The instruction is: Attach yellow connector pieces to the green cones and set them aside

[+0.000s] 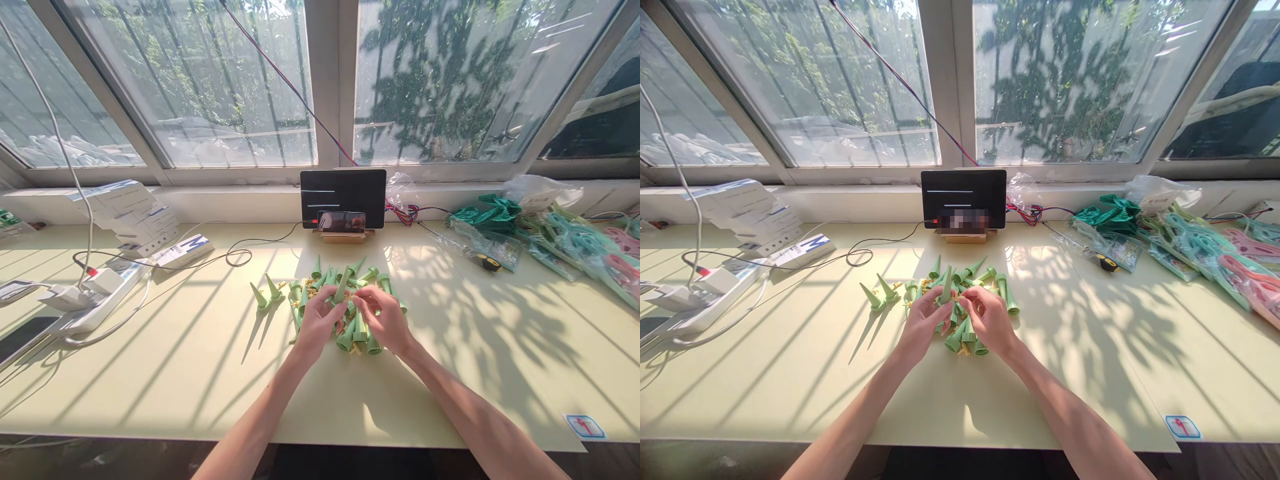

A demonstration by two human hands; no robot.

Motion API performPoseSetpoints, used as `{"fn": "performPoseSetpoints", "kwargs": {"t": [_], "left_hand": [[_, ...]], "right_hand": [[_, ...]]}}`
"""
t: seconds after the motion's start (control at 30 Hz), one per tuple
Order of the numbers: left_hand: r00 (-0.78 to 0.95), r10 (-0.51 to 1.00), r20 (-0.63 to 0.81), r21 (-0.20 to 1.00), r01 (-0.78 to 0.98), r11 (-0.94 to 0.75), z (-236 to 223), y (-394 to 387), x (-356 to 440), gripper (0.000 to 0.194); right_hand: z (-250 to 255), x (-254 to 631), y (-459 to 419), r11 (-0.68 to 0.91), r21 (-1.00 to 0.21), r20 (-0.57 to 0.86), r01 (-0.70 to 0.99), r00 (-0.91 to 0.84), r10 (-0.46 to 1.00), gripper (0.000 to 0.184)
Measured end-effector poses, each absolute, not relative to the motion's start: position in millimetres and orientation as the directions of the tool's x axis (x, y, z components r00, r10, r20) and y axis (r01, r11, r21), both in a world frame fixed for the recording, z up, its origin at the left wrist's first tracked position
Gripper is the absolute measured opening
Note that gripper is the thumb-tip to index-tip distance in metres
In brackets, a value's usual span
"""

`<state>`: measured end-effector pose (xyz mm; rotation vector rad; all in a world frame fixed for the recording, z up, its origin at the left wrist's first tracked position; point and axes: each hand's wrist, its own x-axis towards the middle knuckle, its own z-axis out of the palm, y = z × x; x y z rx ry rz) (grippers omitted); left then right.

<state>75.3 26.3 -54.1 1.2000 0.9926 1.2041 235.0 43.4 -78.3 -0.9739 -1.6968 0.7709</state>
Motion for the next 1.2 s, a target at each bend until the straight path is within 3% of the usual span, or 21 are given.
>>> {"fn": "performPoseSetpoints", "kwargs": {"t": [0.8, 1.2], "left_hand": [[0.176, 0.979, 0.099, 0.987, -0.146, -0.073, -51.5, 25.1, 75.7, 0.021], [0.145, 0.986, 0.08, 0.987, -0.153, -0.057, -53.3, 25.0, 76.1, 0.022]], "right_hand": [[-73.6, 236.5, 41.8, 0.528, -0.763, 0.485, 0.373, -0.212, 0.849, 0.038], [-74.4, 235.5, 42.5, 0.514, -0.792, 0.467, 0.328, -0.216, 0.857, 0.043]]}}
